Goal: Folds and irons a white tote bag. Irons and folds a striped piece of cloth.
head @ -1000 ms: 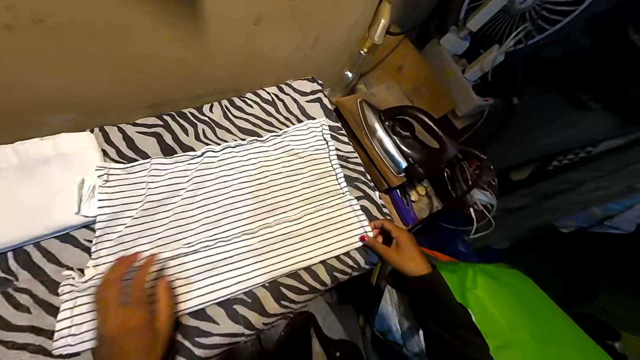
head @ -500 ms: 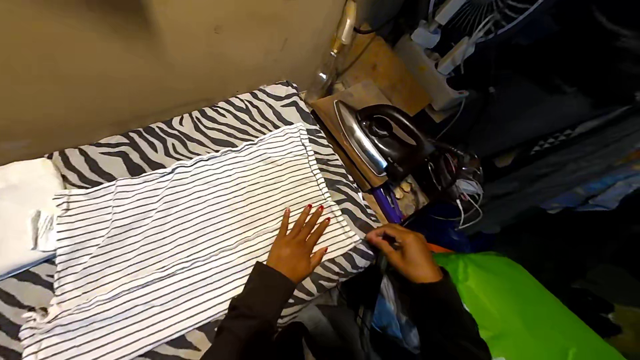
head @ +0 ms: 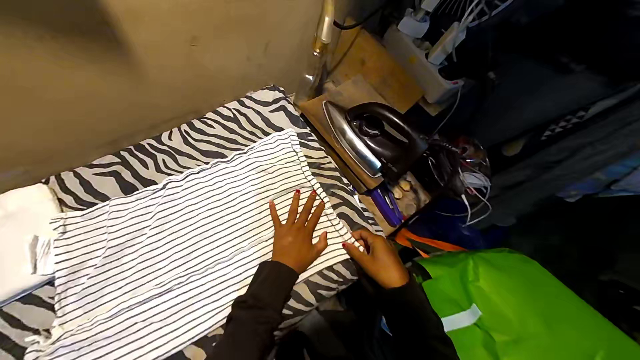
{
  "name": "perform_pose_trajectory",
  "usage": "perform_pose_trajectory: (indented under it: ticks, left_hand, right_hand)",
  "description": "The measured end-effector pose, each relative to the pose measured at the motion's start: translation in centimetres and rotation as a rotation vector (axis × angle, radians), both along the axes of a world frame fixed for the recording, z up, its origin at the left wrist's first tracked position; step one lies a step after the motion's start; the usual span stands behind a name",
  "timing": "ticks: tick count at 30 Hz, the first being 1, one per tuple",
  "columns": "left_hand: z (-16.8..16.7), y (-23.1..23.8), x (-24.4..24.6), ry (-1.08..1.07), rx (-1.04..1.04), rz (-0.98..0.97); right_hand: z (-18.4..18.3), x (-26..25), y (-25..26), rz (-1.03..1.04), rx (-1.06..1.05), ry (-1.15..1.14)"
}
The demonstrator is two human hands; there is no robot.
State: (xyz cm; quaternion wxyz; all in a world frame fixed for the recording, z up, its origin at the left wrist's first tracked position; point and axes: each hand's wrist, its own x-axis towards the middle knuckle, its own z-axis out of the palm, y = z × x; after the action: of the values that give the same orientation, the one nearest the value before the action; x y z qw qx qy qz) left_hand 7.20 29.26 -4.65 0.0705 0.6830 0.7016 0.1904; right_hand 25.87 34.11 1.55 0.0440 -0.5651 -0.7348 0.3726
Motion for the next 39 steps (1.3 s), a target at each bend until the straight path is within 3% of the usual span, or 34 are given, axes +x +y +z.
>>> perform_pose_trajectory:
  ticks: [6, 17, 23, 26, 29, 35, 39]
  left_hand:
    - [0.6, 0.6, 0.2, 0.009, -0.052, -0.007]
    - [0.2, 0.7, 0.4, 0.016, -0.035, 0.014]
    - [0.3, 0.7, 0.3, -0.023, -0.060, -0.082]
    - [0.0, 0.4, 0.5, -0.032, 0.126, -0.271]
    - [-0.2, 0.0, 0.1, -0.077, 0.285, -0.318]
    - [-0.1, 0.4, 0.0, -0.041, 0.070, -0.271]
    - [-0.2, 0.3, 0.0, -0.040, 0.098, -0.274]
  right_hand:
    - [0.2, -0.9, 0.3, -0.036, 0.034, 0.109]
    - [-1.2, -0.8, -0.5, -0.063, 0.340, -0.039]
    - [0.7, -2.1, 1.3, -0.033, 0.139, -0.128]
    - [-0.2, -2.6, 1.8, -0.039, 0.203, -0.059]
    - [-1.1, -2.5, 1.9, -0.056, 0.266, -0.054]
    - [-2.1, -1.1, 0.9, -0.019, 0.516, 0.066]
    - [-1.5, 0.2, -0.6, 0.003, 0.288, 0.043]
